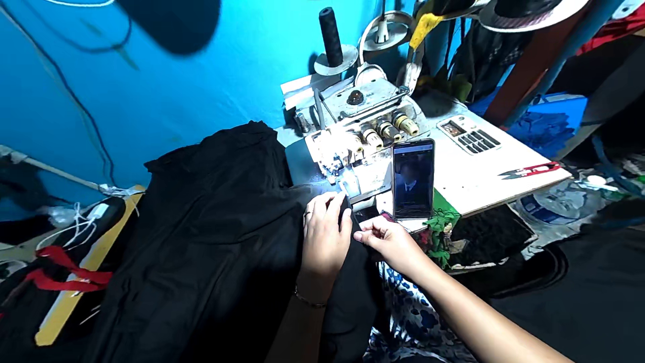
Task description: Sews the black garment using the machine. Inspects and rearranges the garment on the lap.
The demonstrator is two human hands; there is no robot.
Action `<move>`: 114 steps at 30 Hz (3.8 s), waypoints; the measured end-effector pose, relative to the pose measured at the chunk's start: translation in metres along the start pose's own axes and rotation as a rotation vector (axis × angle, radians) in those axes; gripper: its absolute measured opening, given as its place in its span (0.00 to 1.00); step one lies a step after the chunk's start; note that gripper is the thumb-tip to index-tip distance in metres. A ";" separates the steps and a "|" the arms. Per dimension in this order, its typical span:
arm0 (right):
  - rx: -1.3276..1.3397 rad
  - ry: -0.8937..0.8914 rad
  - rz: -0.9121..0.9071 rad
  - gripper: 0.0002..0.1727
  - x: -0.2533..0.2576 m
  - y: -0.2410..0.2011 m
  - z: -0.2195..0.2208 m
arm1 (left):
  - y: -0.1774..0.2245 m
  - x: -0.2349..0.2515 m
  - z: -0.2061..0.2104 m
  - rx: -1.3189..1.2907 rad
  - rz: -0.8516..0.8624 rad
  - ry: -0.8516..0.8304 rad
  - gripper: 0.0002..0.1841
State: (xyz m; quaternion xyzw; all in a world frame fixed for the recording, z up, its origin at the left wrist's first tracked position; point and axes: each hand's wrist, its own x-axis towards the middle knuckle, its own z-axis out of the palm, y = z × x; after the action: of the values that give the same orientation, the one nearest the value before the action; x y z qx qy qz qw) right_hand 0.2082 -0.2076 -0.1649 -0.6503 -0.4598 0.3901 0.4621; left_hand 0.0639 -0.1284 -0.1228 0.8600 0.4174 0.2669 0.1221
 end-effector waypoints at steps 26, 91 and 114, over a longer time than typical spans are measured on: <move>0.080 -0.047 -0.050 0.06 0.013 -0.005 -0.001 | -0.020 0.019 -0.012 -0.056 0.054 0.038 0.15; -0.243 0.329 -0.371 0.12 0.019 0.008 0.022 | -0.049 0.051 -0.069 0.375 -0.024 -0.020 0.05; -0.239 0.323 -0.761 0.09 0.058 -0.022 0.042 | -0.036 0.059 -0.023 0.192 0.050 -0.107 0.19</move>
State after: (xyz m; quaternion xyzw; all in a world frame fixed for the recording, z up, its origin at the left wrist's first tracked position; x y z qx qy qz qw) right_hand 0.1793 -0.1387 -0.1597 -0.5361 -0.6307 0.0290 0.5604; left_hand 0.0570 -0.0604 -0.0981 0.8909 0.4124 0.1824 0.0545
